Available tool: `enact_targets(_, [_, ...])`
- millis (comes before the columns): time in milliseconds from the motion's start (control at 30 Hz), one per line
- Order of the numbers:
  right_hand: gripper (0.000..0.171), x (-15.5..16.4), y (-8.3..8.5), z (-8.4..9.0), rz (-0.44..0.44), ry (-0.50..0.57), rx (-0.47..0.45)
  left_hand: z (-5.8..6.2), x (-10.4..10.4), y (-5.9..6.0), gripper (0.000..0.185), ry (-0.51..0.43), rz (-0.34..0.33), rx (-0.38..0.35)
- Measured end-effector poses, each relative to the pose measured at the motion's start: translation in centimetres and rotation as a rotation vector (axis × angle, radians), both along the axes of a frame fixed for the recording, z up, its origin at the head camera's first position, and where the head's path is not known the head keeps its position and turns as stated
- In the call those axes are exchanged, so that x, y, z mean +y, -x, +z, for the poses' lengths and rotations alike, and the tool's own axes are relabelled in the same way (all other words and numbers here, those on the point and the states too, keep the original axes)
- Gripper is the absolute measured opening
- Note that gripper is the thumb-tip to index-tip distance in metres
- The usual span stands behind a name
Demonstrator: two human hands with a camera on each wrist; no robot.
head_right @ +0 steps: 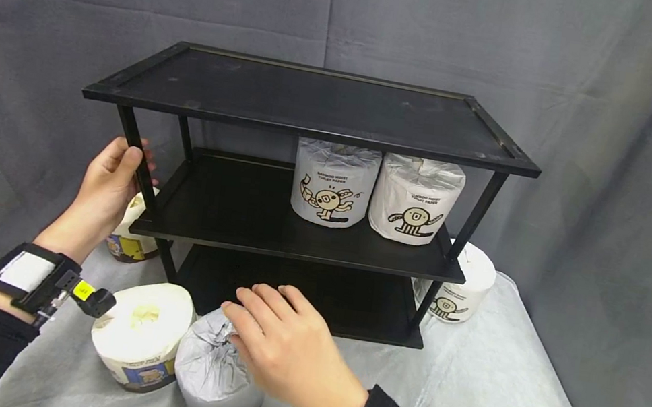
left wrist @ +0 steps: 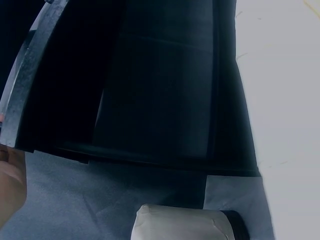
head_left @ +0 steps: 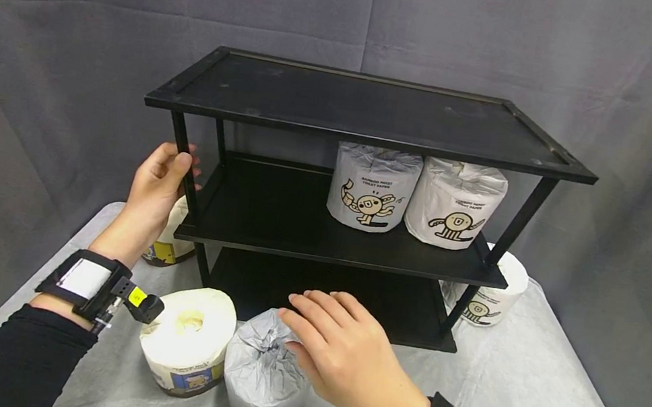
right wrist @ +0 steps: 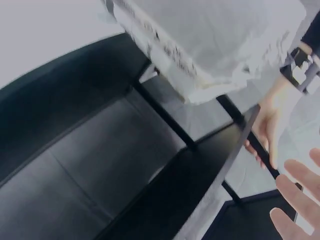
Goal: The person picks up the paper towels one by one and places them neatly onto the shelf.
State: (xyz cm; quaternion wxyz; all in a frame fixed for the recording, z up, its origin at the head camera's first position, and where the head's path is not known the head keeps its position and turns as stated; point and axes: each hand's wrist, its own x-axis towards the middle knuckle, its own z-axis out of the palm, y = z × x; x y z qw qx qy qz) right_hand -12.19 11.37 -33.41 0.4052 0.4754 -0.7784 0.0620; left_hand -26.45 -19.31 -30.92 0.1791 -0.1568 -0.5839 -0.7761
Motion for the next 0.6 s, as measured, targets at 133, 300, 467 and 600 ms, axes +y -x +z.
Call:
enact_targets(133, [0.027, -0.1, -0.5, -1.0, 0.017, -0.025, 0.008, 0.0, 0.0, 0.0, 0.007, -0.001, 0.004, 0.002])
enact_targets(300, [0.037, -0.3, -1.1, -2.0, 0.04, -0.065, -0.025, -0.1, 0.0, 0.0, 0.006, -0.002, 0.01, 0.001])
enact_targets(467, [0.034, -0.7, -1.7, -2.9, 0.059, -0.124, -0.042, -0.1, 0.1, 0.0, 0.006, -0.007, 0.01, 0.003])
enact_targets(600, [0.031, -0.9, -2.2, -3.5, 0.064, -0.159, -0.061, -0.1, 0.1, 0.0, 0.008, -0.004, 0.007, 0.002])
